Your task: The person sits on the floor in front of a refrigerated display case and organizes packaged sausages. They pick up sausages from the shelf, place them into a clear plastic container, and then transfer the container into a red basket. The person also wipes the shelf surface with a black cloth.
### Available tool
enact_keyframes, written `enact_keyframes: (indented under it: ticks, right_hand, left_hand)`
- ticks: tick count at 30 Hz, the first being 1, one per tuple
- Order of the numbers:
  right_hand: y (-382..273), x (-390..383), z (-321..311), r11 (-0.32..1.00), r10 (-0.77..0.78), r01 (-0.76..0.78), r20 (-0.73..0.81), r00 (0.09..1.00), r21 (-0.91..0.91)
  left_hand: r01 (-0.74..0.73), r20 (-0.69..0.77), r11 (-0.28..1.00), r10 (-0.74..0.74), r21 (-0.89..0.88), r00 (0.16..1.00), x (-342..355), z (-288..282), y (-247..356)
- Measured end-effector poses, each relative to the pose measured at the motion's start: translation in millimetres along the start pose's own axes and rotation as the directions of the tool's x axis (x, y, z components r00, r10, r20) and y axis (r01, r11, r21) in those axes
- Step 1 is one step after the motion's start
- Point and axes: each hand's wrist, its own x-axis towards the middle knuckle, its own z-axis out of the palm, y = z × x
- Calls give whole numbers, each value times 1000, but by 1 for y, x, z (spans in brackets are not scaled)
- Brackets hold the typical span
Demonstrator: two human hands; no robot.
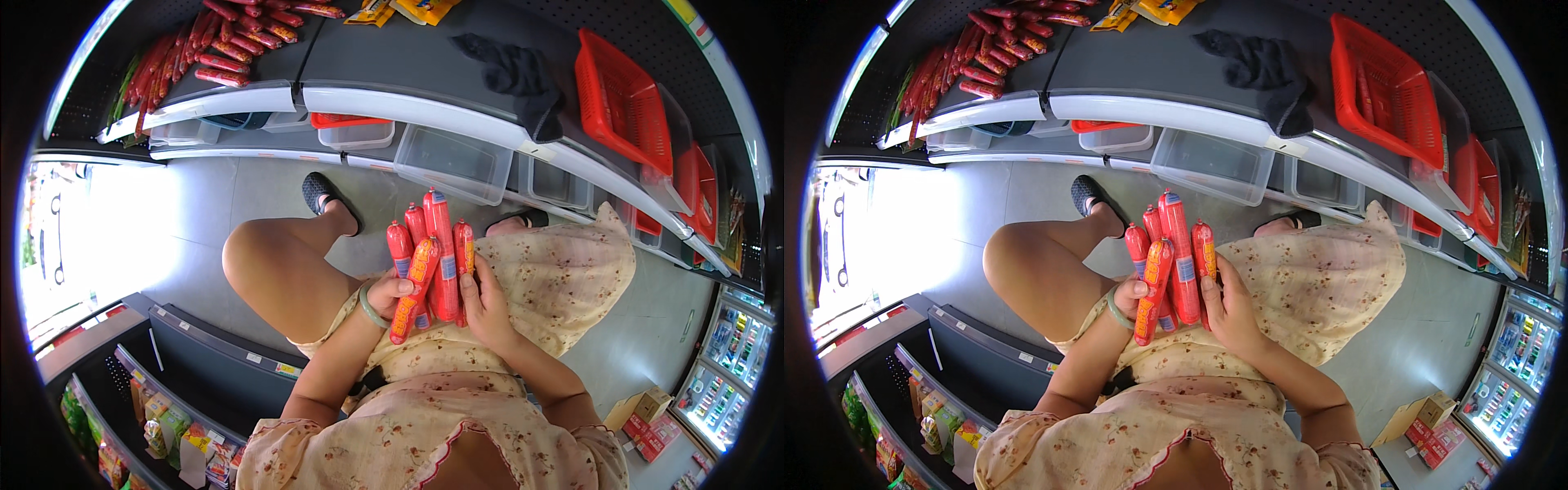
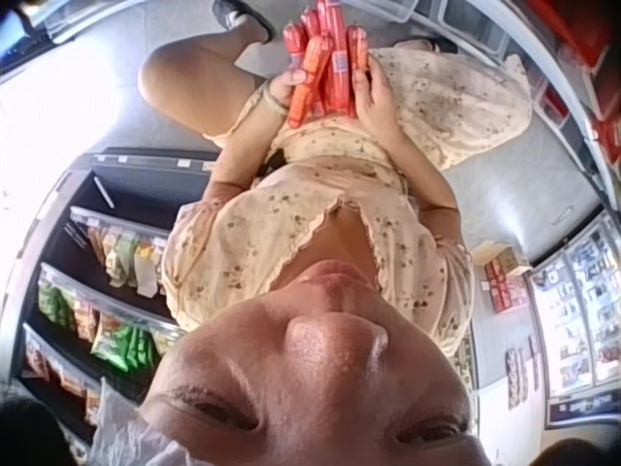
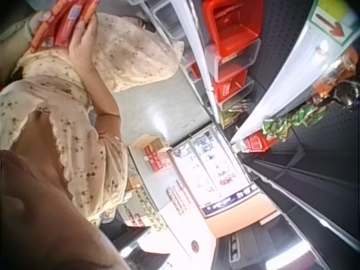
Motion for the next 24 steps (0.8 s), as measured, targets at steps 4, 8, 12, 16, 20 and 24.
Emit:
enact_keyframes:
  ticks: [4,8,12,16,20,24]
  right_hand:
    - [0,1,3,997,-45,53,-131,990,59]
    - [-8,18,-10,958,98,-18,-267,959,286]
    - [-11,63,-50,560,473,-450,178,863,696]
    - [4,116,-64,499,572,-687,394,719,529]
    - [29,160,-58,833,463,-510,235,855,214]
    - [90,223,-63,978,114,-50,313,943,-204]
  left_hand:
    - [-94,-4,995,95,34,996,12,35,8]
    - [-146,13,989,146,16,989,15,29,11]
    - [-50,11,996,51,-70,999,6,20,15]
    - [-31,41,996,35,-88,999,8,11,15]
    - [-72,-6,989,72,-127,997,9,0,10]
    - [-77,-81,996,72,-55,994,10,-1,14]
